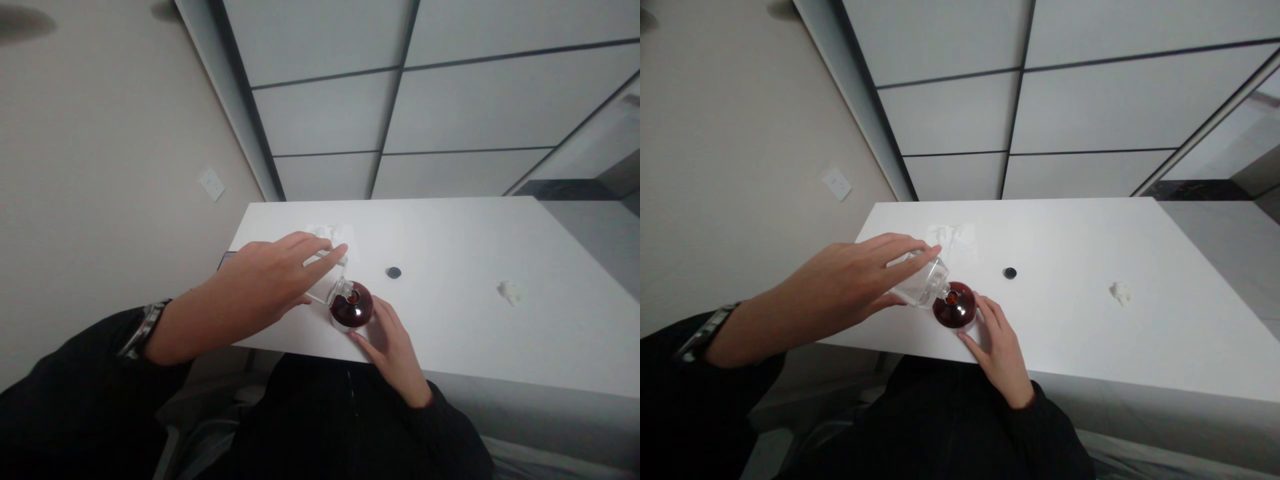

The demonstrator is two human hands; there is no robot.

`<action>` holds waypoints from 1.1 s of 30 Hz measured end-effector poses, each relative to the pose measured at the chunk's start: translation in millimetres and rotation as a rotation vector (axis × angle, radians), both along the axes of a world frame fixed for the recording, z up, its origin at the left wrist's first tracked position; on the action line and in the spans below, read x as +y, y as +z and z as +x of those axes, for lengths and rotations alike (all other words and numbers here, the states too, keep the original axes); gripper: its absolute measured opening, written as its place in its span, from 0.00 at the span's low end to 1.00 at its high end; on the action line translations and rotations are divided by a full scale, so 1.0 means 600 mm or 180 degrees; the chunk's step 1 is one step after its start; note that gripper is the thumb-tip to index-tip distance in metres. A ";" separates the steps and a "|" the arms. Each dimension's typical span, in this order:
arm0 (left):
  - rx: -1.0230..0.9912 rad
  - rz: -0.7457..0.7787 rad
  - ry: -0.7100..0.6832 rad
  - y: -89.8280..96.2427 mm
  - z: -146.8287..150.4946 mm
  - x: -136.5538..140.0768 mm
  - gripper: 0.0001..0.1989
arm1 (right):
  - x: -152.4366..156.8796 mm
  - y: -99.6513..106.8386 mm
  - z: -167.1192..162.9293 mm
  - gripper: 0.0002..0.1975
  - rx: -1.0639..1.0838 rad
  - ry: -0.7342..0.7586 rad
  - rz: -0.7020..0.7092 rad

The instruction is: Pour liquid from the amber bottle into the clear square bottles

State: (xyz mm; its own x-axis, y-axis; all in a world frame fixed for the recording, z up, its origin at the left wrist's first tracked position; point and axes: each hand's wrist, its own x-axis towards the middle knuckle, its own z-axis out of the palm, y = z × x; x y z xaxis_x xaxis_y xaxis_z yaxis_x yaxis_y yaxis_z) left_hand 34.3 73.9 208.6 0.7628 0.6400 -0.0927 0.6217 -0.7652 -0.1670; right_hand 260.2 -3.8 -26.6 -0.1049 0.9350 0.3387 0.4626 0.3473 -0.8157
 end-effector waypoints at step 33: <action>-0.0010 0.0067 -0.0034 0.000 0.000 -0.001 0.32 | -0.002 0.001 0.001 0.33 -0.0070 -0.0016 0.0081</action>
